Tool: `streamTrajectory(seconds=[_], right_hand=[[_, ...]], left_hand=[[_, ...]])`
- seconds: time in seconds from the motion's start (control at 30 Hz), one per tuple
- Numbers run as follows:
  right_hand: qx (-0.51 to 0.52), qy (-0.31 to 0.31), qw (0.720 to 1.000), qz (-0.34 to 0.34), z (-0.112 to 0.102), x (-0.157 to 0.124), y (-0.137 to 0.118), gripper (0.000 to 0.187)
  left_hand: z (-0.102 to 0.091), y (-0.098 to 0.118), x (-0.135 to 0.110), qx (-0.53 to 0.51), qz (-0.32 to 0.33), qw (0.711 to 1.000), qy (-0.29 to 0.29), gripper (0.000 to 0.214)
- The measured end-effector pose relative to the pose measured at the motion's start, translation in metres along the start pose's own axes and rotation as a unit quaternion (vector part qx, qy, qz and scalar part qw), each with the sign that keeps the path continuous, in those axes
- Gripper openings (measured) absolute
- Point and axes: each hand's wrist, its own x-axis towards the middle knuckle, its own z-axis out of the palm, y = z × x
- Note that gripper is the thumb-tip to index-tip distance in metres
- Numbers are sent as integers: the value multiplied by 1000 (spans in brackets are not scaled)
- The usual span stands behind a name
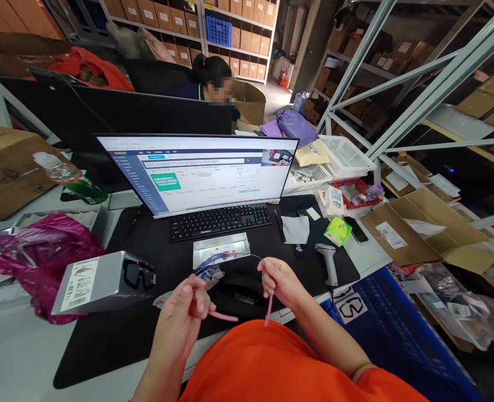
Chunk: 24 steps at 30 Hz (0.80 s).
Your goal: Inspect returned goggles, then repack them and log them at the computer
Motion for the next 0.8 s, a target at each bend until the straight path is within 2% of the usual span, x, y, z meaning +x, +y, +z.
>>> streamTrajectory(seconds=[0.1, 0.13, 0.2, 0.27, 0.37, 0.5, 0.57, 0.63, 0.7, 0.8], right_hand=[[-53, 0, 998, -39, -2, -2, -7, 42], [-70, 3, 995, -64, -2, -3, -8, 41], [-118, 8, 985, -126, 0, -8, -10, 36], [-197, 11, 959, -204, 4, -12, -10, 27], [-323, 12, 894, -311, 12, -17, -10, 19], [-403, -30, 835, -373, 16, -15, -3, 19], [-431, -89, 810, -388, 15, -13, 4, 19], [-451, -148, 798, -370, 12, -12, 13, 19], [-454, -167, 817, -313, 9, -13, 22, 21], [-445, -135, 850, -249, 3, -15, 34, 28]], left_hand=[[-15, 1, 9, 108, -26, 993, 24, 48], [-19, 1, 11, 156, -11, 987, 38, 51], [-24, 0, 12, 243, 63, 965, 75, 56], [-21, -3, 9, 290, 112, 945, 96, 57], [-8, -9, -2, 261, 78, 961, 59, 59], [14, -11, -10, 122, 26, 992, -8, 82], [25, -7, -8, 56, -7, 998, -5, 86], [34, 0, -5, 14, -46, 999, 15, 75], [40, 3, 0, -2, -63, 997, 42, 57], [40, -2, 6, 17, -47, 997, 63, 48]])
